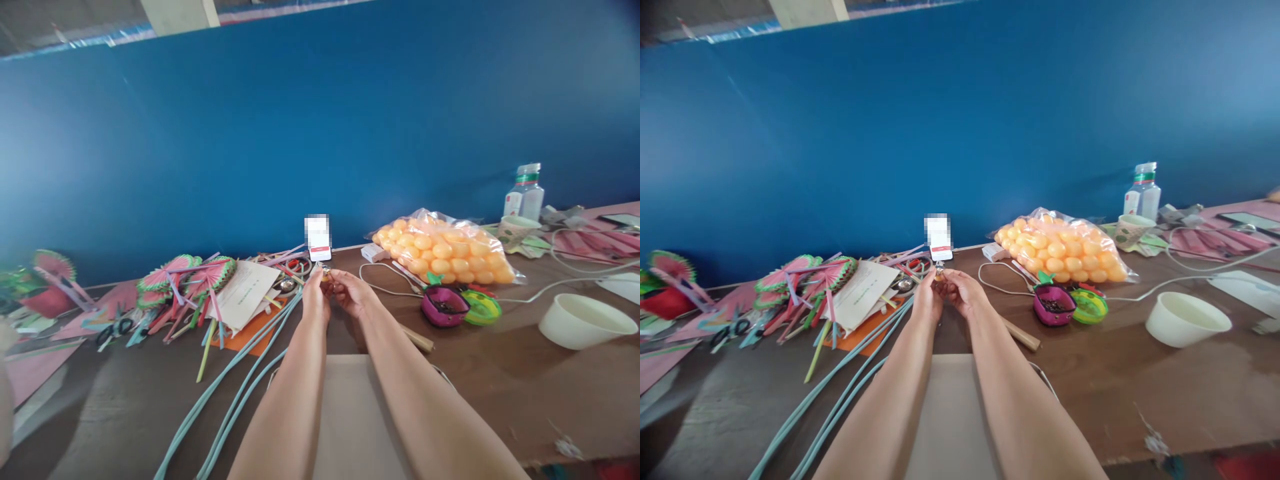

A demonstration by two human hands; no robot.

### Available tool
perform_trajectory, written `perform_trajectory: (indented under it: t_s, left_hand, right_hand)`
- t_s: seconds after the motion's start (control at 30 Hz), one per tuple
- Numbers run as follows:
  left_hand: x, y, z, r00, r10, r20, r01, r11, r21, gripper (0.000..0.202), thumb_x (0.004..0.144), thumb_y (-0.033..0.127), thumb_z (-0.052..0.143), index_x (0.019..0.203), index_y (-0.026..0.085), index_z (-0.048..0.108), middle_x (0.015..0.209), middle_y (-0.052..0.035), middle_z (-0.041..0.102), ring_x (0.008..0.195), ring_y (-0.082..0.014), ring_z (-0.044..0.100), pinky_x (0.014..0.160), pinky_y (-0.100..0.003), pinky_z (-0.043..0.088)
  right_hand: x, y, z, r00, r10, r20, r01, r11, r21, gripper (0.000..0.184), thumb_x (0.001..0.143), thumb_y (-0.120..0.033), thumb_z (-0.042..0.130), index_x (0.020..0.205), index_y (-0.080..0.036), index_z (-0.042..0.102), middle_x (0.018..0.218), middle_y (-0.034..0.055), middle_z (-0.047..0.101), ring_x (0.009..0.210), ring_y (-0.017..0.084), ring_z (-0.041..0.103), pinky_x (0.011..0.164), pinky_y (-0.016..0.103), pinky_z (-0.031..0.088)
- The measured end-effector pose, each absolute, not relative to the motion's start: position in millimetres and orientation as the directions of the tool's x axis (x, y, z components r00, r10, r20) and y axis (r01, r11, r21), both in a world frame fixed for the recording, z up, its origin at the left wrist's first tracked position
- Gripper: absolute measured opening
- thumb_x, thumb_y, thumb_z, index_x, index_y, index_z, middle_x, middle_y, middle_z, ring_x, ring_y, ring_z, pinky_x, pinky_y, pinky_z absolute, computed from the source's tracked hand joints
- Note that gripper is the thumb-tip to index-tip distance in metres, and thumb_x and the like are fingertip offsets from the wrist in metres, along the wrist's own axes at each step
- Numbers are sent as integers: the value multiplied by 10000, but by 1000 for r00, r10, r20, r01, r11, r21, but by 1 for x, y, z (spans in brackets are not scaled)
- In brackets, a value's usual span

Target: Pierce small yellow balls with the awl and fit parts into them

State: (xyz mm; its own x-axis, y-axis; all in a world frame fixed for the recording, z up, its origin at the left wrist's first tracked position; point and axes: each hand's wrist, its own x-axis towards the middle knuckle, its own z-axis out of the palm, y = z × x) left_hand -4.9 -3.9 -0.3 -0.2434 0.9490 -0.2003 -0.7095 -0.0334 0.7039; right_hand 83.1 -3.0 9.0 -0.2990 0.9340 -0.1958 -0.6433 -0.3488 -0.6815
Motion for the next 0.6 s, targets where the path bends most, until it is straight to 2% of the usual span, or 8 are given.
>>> perform_trajectory:
  t_s: [0.17, 0.6]
  left_hand:
    - [-5, -4, -1, -233, 955, -184, -702, -35, 712, 238, 736, 324, 714, 819, 126, 612, 693, -12, 611, 560, -84, 552, 560, -203, 407]
    - [-5, -5, -1, -222, 963, -153, -687, -43, 725, 292, 721, 375, 734, 800, 122, 614, 678, -17, 611, 546, -92, 552, 560, -220, 410]
  right_hand:
    - [83, -3, 8, -273, 939, -207, -663, -340, -667, 56, 761, -120, 671, 756, -130, 617, 600, -34, 588, 390, -4, 396, 327, 77, 280]
    - [82, -3, 9, -259, 950, -175, -671, -307, -675, 110, 729, -141, 716, 748, -154, 609, 647, -28, 614, 402, 1, 392, 332, 89, 276]
